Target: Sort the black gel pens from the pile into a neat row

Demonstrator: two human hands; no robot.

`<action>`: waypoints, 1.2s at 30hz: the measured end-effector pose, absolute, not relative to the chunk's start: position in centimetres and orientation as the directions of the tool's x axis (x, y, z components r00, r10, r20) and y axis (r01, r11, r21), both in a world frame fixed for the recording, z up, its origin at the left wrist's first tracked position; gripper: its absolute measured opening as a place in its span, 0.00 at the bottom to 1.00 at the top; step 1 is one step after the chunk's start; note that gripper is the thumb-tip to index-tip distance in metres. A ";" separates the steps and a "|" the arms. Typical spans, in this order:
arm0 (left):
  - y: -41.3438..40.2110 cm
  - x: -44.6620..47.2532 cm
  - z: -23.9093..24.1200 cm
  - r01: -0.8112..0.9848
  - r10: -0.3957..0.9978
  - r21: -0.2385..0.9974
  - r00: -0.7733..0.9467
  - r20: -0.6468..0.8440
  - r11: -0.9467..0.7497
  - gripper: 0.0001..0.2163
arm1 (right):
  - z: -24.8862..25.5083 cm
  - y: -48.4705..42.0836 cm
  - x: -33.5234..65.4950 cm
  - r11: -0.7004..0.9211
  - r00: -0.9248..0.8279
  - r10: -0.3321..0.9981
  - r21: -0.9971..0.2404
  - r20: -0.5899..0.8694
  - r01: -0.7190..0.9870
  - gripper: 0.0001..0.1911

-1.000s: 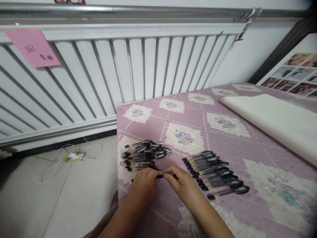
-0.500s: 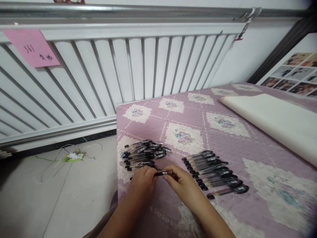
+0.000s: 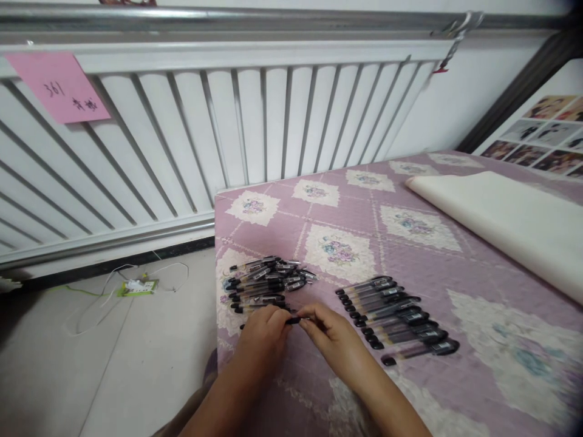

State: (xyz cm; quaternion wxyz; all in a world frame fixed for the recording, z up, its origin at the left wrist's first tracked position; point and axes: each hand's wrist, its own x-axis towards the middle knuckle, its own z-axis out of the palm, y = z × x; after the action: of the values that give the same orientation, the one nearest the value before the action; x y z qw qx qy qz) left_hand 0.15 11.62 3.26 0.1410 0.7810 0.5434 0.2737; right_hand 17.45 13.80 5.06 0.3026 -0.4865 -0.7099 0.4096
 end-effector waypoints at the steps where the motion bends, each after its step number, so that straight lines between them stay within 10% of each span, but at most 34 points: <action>1: 11.6 0.1 3.2 0.773 0.921 0.509 0.262 0.287 -0.378 0.08 | 5.0 13.9 17.5 0.190 -0.335 0.941 -0.875 0.034 0.445 0.07; 21: 11.7 -0.4 3.3 0.789 0.917 0.501 0.189 0.352 -0.356 0.06 | 4.6 14.5 18.3 0.082 -0.267 0.963 -0.909 -0.033 0.408 0.10; 36: 11.3 0.1 3.2 0.839 0.943 0.460 0.170 0.284 -0.290 0.05 | 5.1 13.9 17.3 0.283 -0.286 0.952 -0.686 0.113 0.671 0.20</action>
State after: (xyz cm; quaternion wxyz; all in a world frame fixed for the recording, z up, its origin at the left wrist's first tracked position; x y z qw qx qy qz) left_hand 0.11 11.32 3.23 0.0989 0.7586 0.5875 0.2639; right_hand 17.25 13.86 5.11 0.2637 -0.5364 -0.7562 0.2663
